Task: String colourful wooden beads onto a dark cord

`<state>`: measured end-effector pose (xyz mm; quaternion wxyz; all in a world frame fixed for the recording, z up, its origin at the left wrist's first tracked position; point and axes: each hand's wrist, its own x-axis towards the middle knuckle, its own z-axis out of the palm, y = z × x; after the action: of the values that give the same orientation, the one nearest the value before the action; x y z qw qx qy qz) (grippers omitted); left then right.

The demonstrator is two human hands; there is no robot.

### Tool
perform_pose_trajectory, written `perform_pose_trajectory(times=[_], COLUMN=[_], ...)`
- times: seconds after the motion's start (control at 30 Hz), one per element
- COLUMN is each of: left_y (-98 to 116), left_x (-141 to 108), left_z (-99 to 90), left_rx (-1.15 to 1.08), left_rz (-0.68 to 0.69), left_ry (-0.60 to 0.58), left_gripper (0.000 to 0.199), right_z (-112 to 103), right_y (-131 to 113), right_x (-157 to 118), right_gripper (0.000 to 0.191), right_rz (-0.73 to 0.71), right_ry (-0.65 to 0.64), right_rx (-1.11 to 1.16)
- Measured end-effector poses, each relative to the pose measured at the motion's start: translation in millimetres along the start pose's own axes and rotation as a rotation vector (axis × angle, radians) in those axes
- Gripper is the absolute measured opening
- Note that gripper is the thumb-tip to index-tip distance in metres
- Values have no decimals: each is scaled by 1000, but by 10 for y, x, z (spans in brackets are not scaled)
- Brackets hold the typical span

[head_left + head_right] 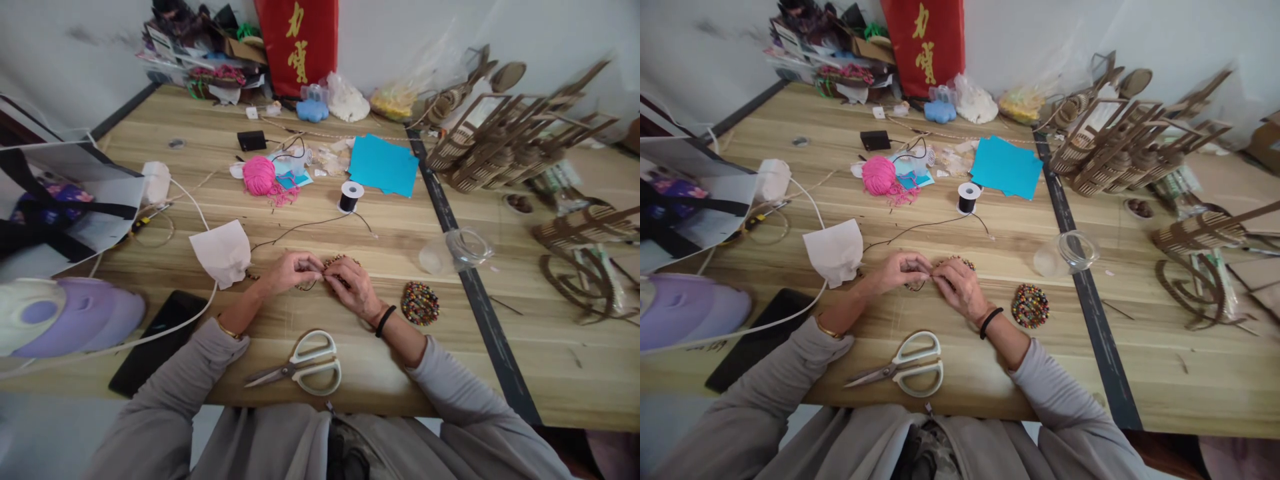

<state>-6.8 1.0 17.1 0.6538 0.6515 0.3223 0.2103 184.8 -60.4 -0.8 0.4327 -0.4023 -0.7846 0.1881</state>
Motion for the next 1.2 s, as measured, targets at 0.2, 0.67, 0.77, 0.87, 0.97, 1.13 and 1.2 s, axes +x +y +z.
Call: perform_pose_trajectory(times=[0.2, 0.67, 0.77, 0.87, 0.97, 1.13, 1.2], left_y=[-45, -85, -84, -68, -58, -62, -65], left_x=[32, 45, 46, 48, 54, 64, 64], left_z=[32, 41, 37, 26, 20, 25, 25], left_rx=[-11, 70, 105, 131, 155, 185, 198], left_rz=[-26, 16, 20, 13, -3, 31, 44], left_ry=[48, 37, 25, 3, -28, -34, -36], left_gripper=[27, 20, 19, 18, 15, 9, 9], right_z=[8, -235, -326, -408, -463, -479, -469], right_y=[20, -21, 2, -5, -39, -88, -95], right_x=[-7, 106, 123, 120, 110, 65, 37], right_gripper=[9, 9, 6, 3, 5, 10, 10], right_rz=[2, 221, 214, 179, 145, 92, 93], right_ry=[-18, 16, -95, -225, -337, -471, -472], right_rx=[7, 6, 7, -35, -110, -170, -178])
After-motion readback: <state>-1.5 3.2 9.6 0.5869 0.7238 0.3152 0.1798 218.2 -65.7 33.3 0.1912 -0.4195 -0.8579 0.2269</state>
